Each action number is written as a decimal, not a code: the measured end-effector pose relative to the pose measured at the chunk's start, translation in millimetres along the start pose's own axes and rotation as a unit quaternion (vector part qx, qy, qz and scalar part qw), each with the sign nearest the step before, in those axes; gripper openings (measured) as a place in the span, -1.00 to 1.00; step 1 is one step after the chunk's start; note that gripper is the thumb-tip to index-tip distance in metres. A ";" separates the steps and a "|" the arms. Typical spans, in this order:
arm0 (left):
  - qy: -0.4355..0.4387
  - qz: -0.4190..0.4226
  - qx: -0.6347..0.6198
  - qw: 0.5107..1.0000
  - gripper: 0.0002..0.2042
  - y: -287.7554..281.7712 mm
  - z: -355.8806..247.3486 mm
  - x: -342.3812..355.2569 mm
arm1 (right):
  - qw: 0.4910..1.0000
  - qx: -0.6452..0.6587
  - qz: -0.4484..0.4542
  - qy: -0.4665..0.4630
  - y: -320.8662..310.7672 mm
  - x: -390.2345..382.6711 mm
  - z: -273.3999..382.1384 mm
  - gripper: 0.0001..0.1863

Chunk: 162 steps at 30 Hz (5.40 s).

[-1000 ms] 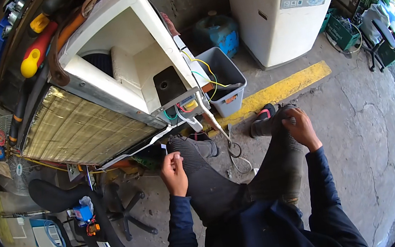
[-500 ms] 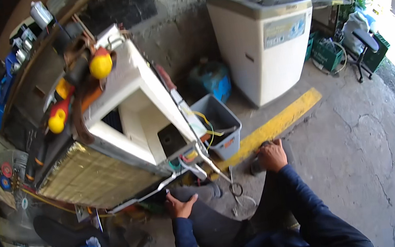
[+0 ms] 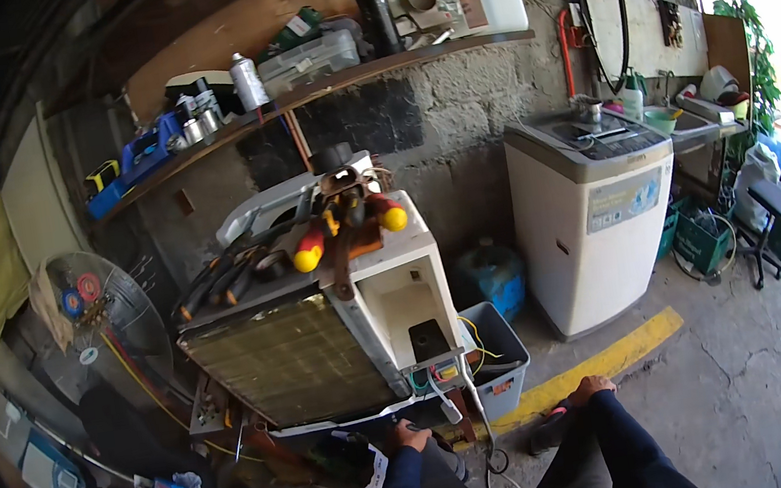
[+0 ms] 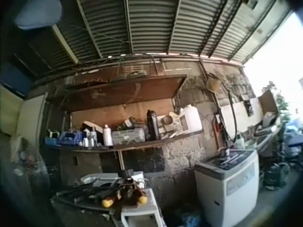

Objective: Repairing and testing components of an air conditioning unit, including wiring adjustments and checking the remote control with a multimeter.

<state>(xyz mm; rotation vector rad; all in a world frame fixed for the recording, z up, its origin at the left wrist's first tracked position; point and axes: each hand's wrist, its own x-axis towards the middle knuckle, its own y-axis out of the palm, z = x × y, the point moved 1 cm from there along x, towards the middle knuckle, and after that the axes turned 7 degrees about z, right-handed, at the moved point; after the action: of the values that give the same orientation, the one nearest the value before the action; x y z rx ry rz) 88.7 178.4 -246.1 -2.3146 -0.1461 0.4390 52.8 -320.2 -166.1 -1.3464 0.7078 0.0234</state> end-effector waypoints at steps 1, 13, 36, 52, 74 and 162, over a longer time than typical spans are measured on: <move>-0.009 -0.011 -0.014 1.000 -0.55 -3.9 -5.1 -3.8 | 1.000 -0.003 0.011 0.013 -7.6 -4.5 4.5 -0.37; -0.109 -0.004 0.056 0.992 -0.39 -9.6 -22.4 -19.8 | 0.979 -0.145 0.025 -0.144 4.0 -19.2 -12.9 -0.41; -0.115 0.233 -0.383 0.886 -0.32 -95.7 119.2 -227.7 | 0.962 -0.129 0.009 -0.239 1.6 -0.1 -9.8 -0.50; -0.459 -0.552 -0.092 0.690 -0.62 -398.0 554.8 -279.2 | 0.951 -0.117 -0.018 -0.286 -27.0 -4.2 -2.7 -0.54; 0.129 -0.320 -0.748 0.567 -0.52 -355.6 327.2 -375.2 | 0.952 0.025 -0.046 -0.302 -13.6 25.1 24.4 -0.54; 0.421 -0.400 0.174 0.795 -0.71 -209.1 -145.7 -324.0 | 0.623 0.409 0.134 -0.654 -69.2 -329.6 217.5 -0.26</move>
<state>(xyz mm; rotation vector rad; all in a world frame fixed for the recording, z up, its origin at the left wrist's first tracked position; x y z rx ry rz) -156.6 151.6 84.2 -1.6634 -0.5157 -0.9168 -82.6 -20.2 62.8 -0.0694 -0.3868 0.7665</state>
